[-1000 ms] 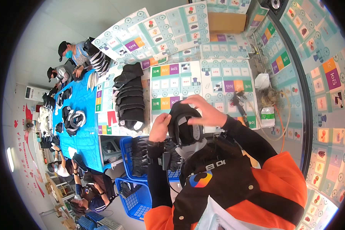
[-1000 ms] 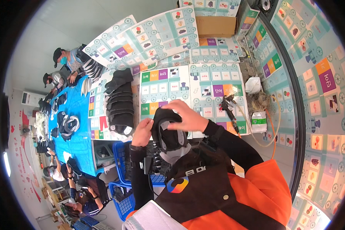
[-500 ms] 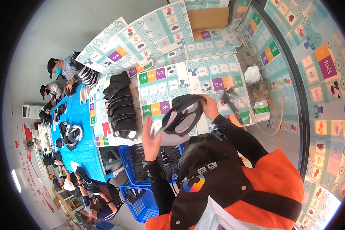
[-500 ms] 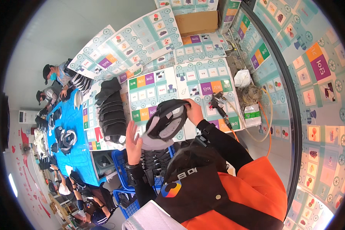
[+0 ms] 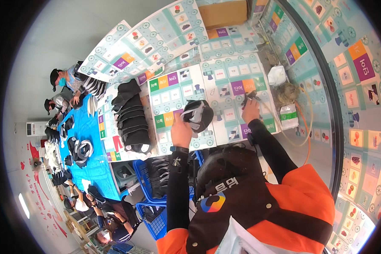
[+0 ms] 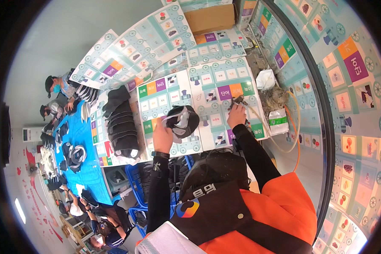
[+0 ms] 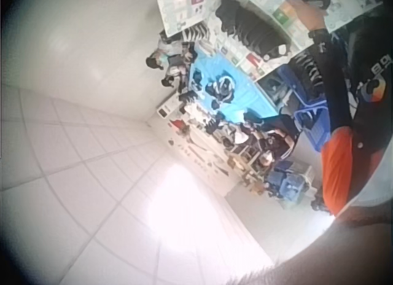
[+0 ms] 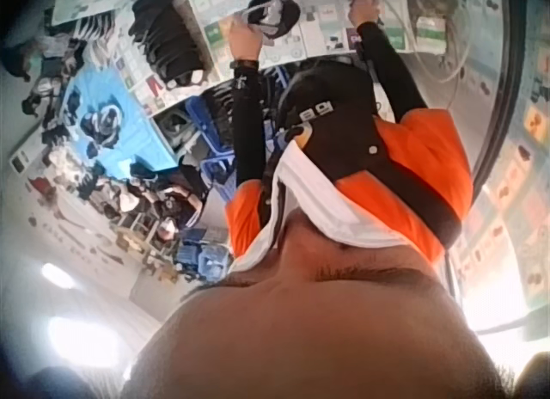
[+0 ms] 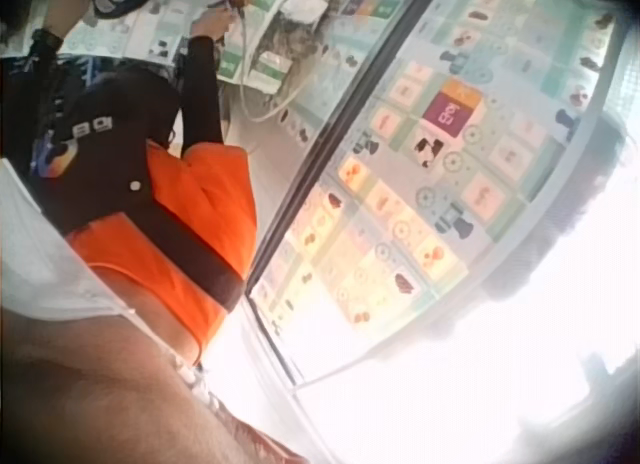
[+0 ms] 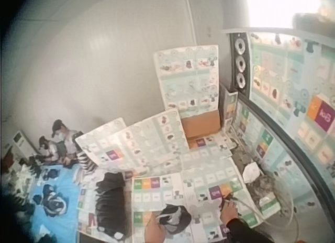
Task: The person takes shoe components from a blue crate, applies adhesive to them using a glue applicator, and stacks the prepared components on a table covered in grid-patterned paper.
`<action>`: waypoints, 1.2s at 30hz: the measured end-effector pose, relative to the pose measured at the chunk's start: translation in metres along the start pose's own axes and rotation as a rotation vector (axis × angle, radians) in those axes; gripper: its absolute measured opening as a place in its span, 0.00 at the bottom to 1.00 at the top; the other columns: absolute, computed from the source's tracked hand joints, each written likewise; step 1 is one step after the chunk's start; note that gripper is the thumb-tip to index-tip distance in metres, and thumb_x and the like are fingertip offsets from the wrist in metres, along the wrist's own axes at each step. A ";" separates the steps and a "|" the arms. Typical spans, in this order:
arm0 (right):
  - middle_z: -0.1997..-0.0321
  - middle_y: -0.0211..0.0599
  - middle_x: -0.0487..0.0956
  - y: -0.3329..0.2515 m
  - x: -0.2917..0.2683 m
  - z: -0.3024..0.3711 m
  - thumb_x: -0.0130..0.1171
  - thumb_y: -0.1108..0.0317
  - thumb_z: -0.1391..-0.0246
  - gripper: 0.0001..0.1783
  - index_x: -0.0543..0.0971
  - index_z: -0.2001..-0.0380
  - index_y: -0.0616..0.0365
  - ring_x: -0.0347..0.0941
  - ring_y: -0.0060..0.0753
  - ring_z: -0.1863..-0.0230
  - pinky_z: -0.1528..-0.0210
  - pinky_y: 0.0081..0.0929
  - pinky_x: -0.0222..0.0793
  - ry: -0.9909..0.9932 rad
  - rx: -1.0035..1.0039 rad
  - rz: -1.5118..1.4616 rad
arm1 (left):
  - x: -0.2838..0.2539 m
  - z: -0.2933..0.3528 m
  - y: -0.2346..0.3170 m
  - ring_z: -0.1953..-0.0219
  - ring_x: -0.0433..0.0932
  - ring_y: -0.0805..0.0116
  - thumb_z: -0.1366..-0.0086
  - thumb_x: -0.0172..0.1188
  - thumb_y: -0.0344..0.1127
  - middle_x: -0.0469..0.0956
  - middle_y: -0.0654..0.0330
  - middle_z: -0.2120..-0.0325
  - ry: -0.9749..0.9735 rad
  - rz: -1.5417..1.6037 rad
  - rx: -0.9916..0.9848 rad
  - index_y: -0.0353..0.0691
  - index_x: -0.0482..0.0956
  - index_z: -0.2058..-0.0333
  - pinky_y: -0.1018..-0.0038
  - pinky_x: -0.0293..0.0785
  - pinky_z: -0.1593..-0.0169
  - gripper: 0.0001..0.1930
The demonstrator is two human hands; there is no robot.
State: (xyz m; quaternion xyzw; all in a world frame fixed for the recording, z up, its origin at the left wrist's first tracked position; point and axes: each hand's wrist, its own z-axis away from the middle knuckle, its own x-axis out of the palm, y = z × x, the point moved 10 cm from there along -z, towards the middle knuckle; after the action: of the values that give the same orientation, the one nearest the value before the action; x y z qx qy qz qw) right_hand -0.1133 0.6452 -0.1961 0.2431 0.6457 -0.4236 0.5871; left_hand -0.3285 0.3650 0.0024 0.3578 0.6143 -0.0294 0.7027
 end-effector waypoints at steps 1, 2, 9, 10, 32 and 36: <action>0.46 0.48 0.69 0.016 0.005 -0.002 0.63 0.71 0.49 0.23 0.69 0.50 0.64 0.67 0.57 0.41 0.50 0.47 0.77 0.000 0.015 0.010 | 0.005 -0.004 0.011 0.58 0.80 0.34 0.37 0.54 0.26 0.80 0.36 0.59 -0.014 0.008 0.009 0.40 0.69 0.41 0.48 0.77 0.56 0.24; 0.46 0.48 0.69 0.029 0.005 -0.006 0.63 0.72 0.49 0.23 0.69 0.51 0.63 0.67 0.57 0.41 0.50 0.47 0.78 0.079 -0.010 0.009 | 0.014 -0.008 0.030 0.58 0.80 0.35 0.37 0.55 0.26 0.80 0.37 0.59 -0.062 0.024 0.089 0.41 0.69 0.41 0.48 0.78 0.56 0.25; 0.51 0.57 0.71 0.041 0.000 -0.021 0.64 0.75 0.54 0.21 0.69 0.57 0.67 0.69 0.61 0.45 0.46 0.44 0.76 0.088 -0.009 -0.062 | 0.044 -0.021 0.070 0.57 0.82 0.39 0.34 0.64 0.38 0.82 0.47 0.55 -0.138 0.017 0.254 0.42 0.80 0.49 0.53 0.80 0.56 0.16; 0.55 0.58 0.74 0.043 0.006 -0.023 0.62 0.75 0.53 0.16 0.71 0.61 0.66 0.71 0.63 0.49 0.47 0.45 0.75 0.038 0.030 -0.219 | 0.045 -0.023 0.069 0.57 0.82 0.39 0.33 0.63 0.38 0.82 0.46 0.55 -0.129 0.003 0.245 0.42 0.80 0.49 0.53 0.80 0.56 0.16; 0.68 0.65 0.80 -0.089 -0.021 0.053 0.56 0.65 0.49 0.14 0.81 0.74 0.68 0.77 0.70 0.60 0.55 0.58 0.70 -0.658 0.002 -0.773 | 0.047 -0.029 0.060 0.59 0.81 0.38 0.32 0.61 0.36 0.83 0.43 0.62 -0.095 0.057 0.229 0.43 0.79 0.51 0.50 0.77 0.57 0.12; 0.67 0.64 0.81 -0.098 -0.032 0.047 0.56 0.64 0.48 0.14 0.82 0.71 0.67 0.77 0.69 0.59 0.54 0.58 0.70 -0.568 -0.098 -0.722 | 0.041 -0.028 0.058 0.58 0.81 0.38 0.31 0.61 0.36 0.83 0.43 0.62 -0.096 0.074 0.201 0.42 0.79 0.50 0.50 0.77 0.57 0.13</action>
State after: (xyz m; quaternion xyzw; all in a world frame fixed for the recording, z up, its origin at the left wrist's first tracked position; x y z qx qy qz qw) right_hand -0.1608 0.5607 -0.1372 -0.1509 0.5219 -0.6198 0.5663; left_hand -0.3140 0.4397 -0.0065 0.4468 0.5603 -0.0820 0.6926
